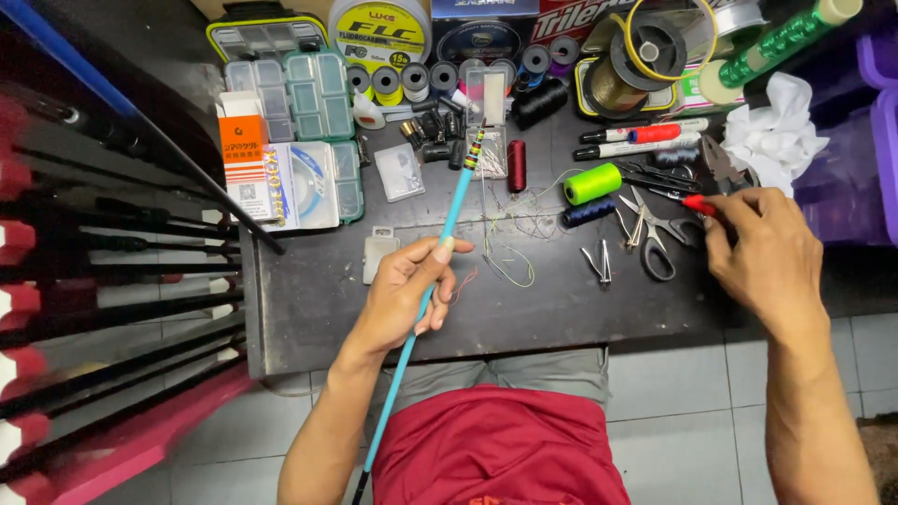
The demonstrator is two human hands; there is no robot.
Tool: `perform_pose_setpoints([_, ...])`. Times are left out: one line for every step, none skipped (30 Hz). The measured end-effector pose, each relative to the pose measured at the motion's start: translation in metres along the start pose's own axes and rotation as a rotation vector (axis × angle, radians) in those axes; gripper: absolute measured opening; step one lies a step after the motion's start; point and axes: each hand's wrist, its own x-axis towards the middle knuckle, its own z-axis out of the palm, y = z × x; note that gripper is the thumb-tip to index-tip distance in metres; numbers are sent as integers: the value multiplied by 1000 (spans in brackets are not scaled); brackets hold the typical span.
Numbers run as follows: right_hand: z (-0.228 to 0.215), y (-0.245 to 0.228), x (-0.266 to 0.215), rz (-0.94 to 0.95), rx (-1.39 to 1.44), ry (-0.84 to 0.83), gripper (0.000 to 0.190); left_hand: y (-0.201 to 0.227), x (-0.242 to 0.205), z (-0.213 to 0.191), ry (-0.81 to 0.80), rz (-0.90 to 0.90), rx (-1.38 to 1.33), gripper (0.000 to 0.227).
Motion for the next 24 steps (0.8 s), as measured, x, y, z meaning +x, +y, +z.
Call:
perform_pose_setpoints([-1, 1, 2, 3, -3, -1, 24, -1, 1, 0, -4, -1, -1, 33])
perform_pose_setpoints([-3, 1, 4, -12, -70, -37, 29, -3, 3, 0, 2, -1, -21, 33])
perform_pose_setpoints([-4, 1, 6, -27, -137, -72, 34, -4, 4, 0, 8, 0, -39, 33])
perform_pose_setpoints([-1, 4, 5, -24, -138, -71, 34, -5, 5, 0, 5, 0, -39, 33])
perform_pose_setpoints([1, 7, 5, -53, -209, -39, 37, -7, 6, 0, 3, 1, -52, 33])
perform_pose_setpoints([4, 10, 5, -82, -280, -6, 40, -8, 6, 0, 1, 2, -65, 32])
perform_pose_setpoints([5, 10, 8, -82, -281, -7, 40, -9, 7, 0, 1, 1, -65, 32])
perform_pose_setpoints([5, 9, 10, -83, -311, -33, 37, -10, 7, 0, 5, 3, -70, 32])
perform_pose_setpoints([5, 10, 12, -81, -342, -58, 35, -11, 9, 0, 8, 6, -74, 32])
perform_pose_setpoints([10, 14, 15, -79, -344, -57, 35, -11, 9, 0, 5, 7, -74, 32])
perform_pose_setpoints([15, 18, 17, -91, -363, -77, 32, -11, 9, 0, 4, 11, -76, 32])
perform_pose_setpoints([20, 22, 20, -103, -382, -98, 28, -12, 9, 0, 2, 16, -78, 31])
perform_pose_setpoints([21, 24, 22, -103, -381, -97, 28, -13, 9, 0, 3, 17, -77, 31])
perform_pose_setpoints([22, 25, 25, -104, -373, -131, 28, -14, 10, 0, -4, 23, -84, 32])
perform_pose_setpoints([23, 26, 27, -106, -366, -165, 29, -15, 10, -1, -9, 29, -92, 32])
perform_pose_setpoints([20, 25, 29, -108, -365, -163, 29, -15, 9, -1, -7, 30, -92, 32])
perform_pose_setpoints([17, 24, 31, -100, -299, -183, 25, -15, 9, -1, -2, 29, -87, 32])
perform_pose_setpoints([13, 23, 32, -91, -232, -203, 25, -15, 9, -2, 3, 27, -83, 32])
perform_pose_setpoints([12, 26, 32, -93, -232, -202, 25, -15, 9, -2, 4, 28, -83, 32])
perform_pose_setpoints([11, 29, 33, -57, -140, -253, 28, -15, 9, -3, 11, 25, -87, 33])
perform_pose_setpoints([9, 32, 33, -23, -49, -304, 33, -15, 8, -3, 19, 21, -93, 33])
perform_pose_setpoints([9, 37, 31, -26, -50, -304, 33, -15, 9, -4, 21, 23, -94, 33])
perform_pose_setpoints([9, 42, 29, -102, -18, -222, 31, -15, 9, -5, 15, 30, -100, 32])
perform_pose_setpoints([10, 46, 27, -176, 14, -138, 29, -16, 10, -6, 8, 38, -106, 32])
